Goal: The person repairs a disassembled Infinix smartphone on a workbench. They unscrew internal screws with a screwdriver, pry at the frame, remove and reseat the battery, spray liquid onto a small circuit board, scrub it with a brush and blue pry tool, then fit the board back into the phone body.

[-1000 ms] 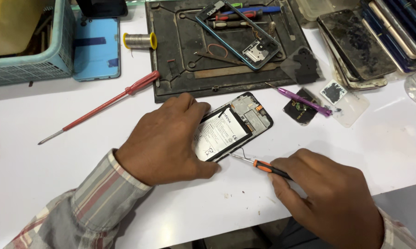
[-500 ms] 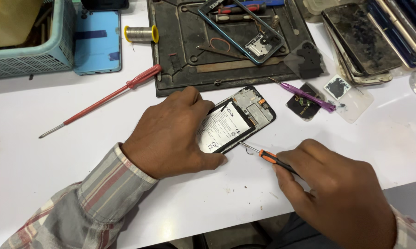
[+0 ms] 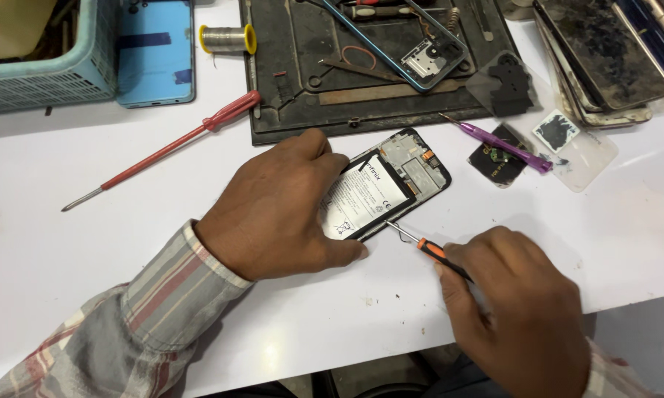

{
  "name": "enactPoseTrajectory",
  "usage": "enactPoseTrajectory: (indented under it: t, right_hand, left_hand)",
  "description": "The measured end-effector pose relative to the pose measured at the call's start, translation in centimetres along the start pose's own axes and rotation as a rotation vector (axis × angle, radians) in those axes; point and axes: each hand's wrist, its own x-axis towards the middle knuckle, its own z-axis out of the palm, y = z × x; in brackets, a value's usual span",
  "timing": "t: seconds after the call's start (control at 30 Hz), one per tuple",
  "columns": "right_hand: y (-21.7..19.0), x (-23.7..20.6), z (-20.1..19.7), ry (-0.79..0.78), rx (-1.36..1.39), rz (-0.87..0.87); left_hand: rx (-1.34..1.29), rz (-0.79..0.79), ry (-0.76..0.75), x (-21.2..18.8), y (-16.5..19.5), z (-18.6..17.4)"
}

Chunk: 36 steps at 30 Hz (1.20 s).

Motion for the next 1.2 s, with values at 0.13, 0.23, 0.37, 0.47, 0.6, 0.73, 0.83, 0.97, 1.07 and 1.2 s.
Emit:
enactPoseTrajectory:
  t: [0.13, 0.23, 0.37, 0.47, 0.6, 0.73, 0.83, 0.97, 1.07, 1.2]
  right_hand:
    - [-0.6, -0.6, -1.2, 0.059, 0.080, -0.023]
    - [-1.0, -0.2, -3.0, -0.008, 0.170, 0.036]
    - [-0.6, 0.8, -5.5, -0.068, 0.182, -0.007]
    - [-0.2, 1.5, -6.7, -0.146, 0.069, 0.002]
    - [-0.3, 2.9, -7.6, -0.142, -0.076, -0.146]
    - [-0.6, 4.2, -8.7, -0.289, -0.101, 0.040]
    - [-0.4, 5.9, -9.5, -0.370, -0.083, 0.081]
    - [-0.2, 8.3, -10.8, -0.351, -0.008, -0.054]
    - [-0.6, 10.2, -11.5, -0.442, -0.054, 0.009]
    - [-2.0, 12.1, -12.4, -0.482, -0.098, 0.019]
  left_hand:
    - [-0.031, 0.064, 0.101, -0.6, 0.7, -0.7]
    - [-0.033, 0.066, 0.149, -1.1, 1.1, -1.0]
    - [-0.097, 0.068, 0.218, -1.9, 0.8, -1.0]
    - [-0.140, 0.053, 0.240, -2.0, 0.8, -0.8]
    - [-0.141, -0.007, 0.227, -1.9, 0.9, -0.7]
    - [-0.204, -0.098, 0.192, -1.7, 1.4, -0.8]
    - [-0.219, -0.129, 0.152, -1.5, 1.8, -1.2]
    - [-0.320, -0.210, 0.097, -1.7, 1.8, -2.0]
    - [-0.419, -0.314, 0.017, -1.7, 1.4, -1.8]
    - [-0.653, -0.324, -0.109, -1.9, 0.1, -1.2]
